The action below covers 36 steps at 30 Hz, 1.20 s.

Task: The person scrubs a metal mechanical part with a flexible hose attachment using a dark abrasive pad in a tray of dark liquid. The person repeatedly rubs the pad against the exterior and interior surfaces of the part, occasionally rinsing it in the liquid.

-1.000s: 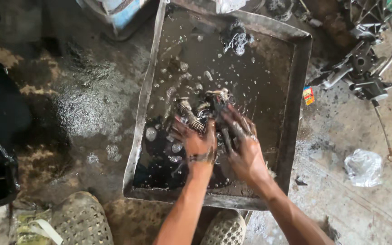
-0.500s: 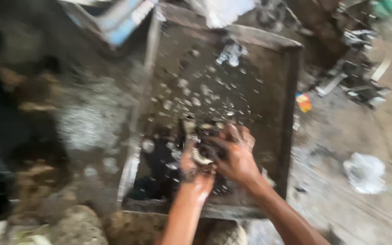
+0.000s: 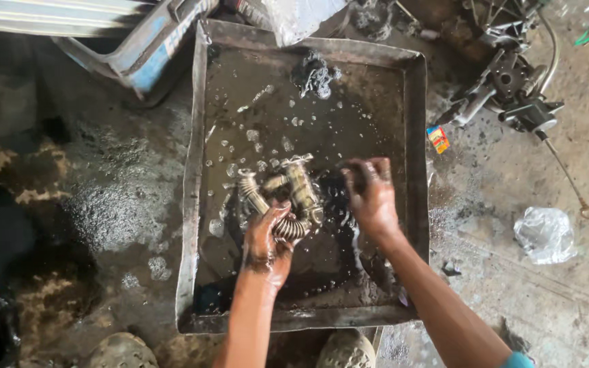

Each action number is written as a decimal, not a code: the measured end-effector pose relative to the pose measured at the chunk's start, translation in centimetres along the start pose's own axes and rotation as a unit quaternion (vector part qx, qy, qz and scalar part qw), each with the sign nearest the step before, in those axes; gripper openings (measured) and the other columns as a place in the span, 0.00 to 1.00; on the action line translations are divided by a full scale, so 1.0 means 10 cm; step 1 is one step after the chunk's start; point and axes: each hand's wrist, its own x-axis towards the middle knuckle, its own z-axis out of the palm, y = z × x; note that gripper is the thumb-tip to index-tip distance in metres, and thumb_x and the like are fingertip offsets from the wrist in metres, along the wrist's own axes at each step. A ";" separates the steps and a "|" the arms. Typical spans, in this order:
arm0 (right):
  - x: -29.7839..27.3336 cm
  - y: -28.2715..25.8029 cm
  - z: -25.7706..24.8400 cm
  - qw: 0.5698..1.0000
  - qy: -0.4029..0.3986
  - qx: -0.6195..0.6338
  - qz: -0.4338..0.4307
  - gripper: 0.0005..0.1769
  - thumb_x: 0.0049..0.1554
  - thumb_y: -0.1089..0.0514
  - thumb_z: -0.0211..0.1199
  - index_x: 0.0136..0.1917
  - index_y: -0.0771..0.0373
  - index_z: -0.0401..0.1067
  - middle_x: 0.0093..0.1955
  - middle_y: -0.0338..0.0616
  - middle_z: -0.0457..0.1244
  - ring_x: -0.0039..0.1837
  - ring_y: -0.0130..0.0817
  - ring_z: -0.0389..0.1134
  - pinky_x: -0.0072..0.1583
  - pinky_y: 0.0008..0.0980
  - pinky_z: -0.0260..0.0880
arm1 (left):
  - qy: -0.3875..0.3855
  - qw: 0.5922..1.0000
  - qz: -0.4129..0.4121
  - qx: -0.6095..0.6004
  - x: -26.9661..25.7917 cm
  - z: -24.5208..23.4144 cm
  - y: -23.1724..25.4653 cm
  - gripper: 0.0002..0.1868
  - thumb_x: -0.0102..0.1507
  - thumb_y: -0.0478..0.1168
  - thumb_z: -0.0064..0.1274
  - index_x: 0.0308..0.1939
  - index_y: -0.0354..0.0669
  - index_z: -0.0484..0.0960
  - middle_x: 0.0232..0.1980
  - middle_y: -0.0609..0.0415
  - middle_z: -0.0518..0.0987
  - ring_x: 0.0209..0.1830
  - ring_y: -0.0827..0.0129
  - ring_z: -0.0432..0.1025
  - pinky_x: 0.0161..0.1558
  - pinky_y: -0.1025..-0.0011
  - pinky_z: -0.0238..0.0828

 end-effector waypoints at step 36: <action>-0.31 -0.93 -0.13 0.956 -0.116 0.207 -0.175 0.40 0.41 0.72 0.56 0.69 0.66 0.62 0.67 0.60 0.65 0.69 0.60 0.65 0.68 0.44 0.65 | 0.128 0.772 0.234 0.577 -0.15 0.07 0.14 0.21 0.54 0.43 0.63 0.48 0.38 0.82 0.39 0.46 0.87 0.39 0.59 0.83 0.43 0.64 0.77</action>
